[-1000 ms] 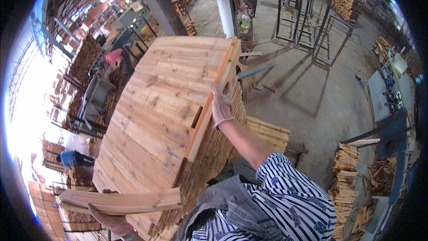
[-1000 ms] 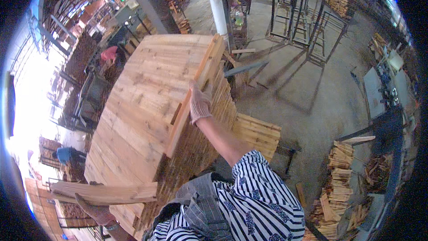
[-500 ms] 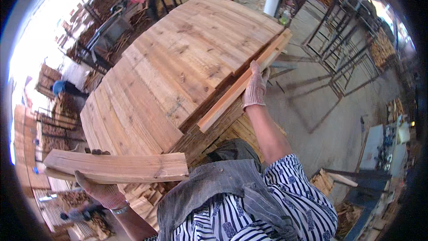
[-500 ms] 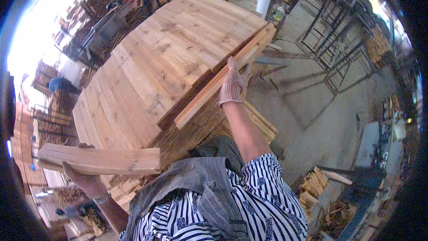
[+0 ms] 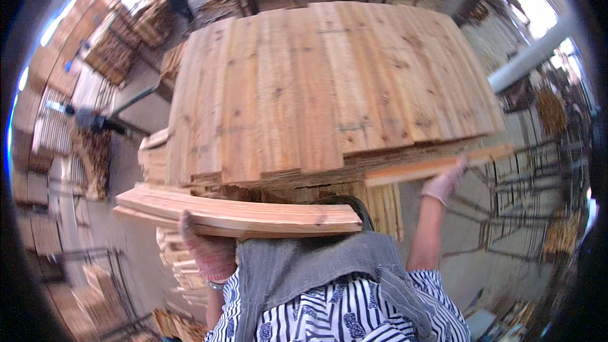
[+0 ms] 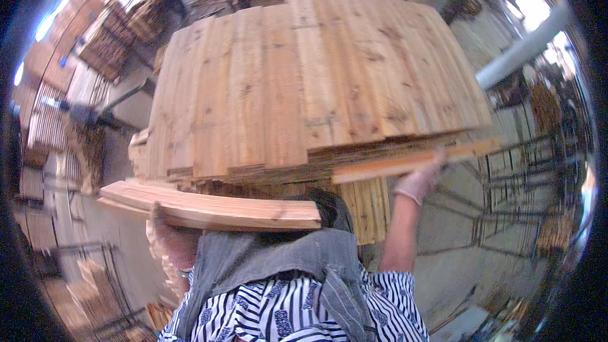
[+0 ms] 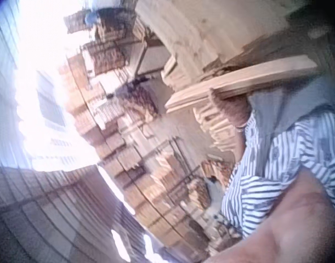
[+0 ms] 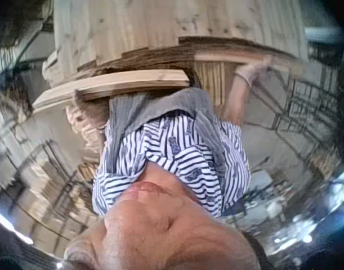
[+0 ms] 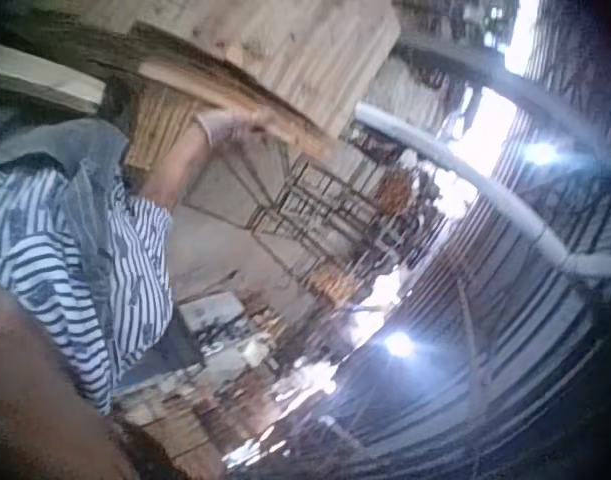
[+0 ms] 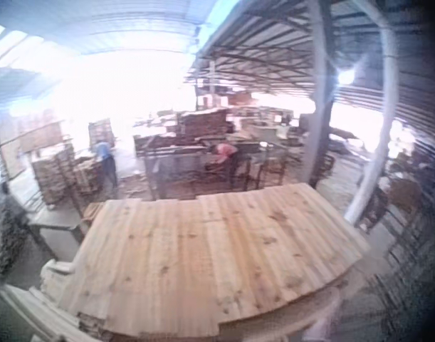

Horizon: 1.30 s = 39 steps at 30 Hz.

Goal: The person lifts stacks of wooden planks from a metal rack and places them onto a growing pile on the floor. The person repeatedly bends, lifts, and arranges the lumber by hand in a busy workshop environment.

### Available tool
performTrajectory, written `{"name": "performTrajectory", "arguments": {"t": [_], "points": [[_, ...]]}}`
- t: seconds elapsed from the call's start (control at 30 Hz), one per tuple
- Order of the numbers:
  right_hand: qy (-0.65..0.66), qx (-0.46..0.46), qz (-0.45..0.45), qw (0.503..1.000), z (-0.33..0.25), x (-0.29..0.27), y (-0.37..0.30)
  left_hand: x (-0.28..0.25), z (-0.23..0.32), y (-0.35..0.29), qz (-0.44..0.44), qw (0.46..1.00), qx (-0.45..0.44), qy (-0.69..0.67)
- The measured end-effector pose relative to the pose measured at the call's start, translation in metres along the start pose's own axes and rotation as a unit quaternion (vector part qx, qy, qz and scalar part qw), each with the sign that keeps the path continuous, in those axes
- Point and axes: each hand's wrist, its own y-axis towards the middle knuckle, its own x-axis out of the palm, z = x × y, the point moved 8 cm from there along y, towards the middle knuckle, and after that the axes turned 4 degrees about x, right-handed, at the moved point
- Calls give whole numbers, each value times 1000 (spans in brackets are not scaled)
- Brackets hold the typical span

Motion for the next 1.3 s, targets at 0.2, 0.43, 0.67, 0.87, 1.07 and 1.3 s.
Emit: {"name": "performTrajectory", "arguments": {"t": [0.2, 0.43, 0.67, 0.87, 1.07, 1.3], "points": [[-110, -46, 34, 992, -57, -26, 9, -16, -87, 3, 0, 986, -129, -103], [-177, -162, 97, 966, -155, -39, 30, 72, -106, 29, 56, 926, -238, -288], [-163, -273, 51, 947, -215, 1, 25, 63, -117, 41, 178, 917, -232, -271], [-269, -335, -127, 894, -233, 87, 16, 81, -33, 6, -17, 835, 233, 498], [-407, -439, -432, 674, -196, 175, 34, -26, 23, 26, 100, 992, 56, -53], [-703, -348, -425, 452, -90, 183, 97, 104, 188, 29, -137, 919, 284, 239]]}}
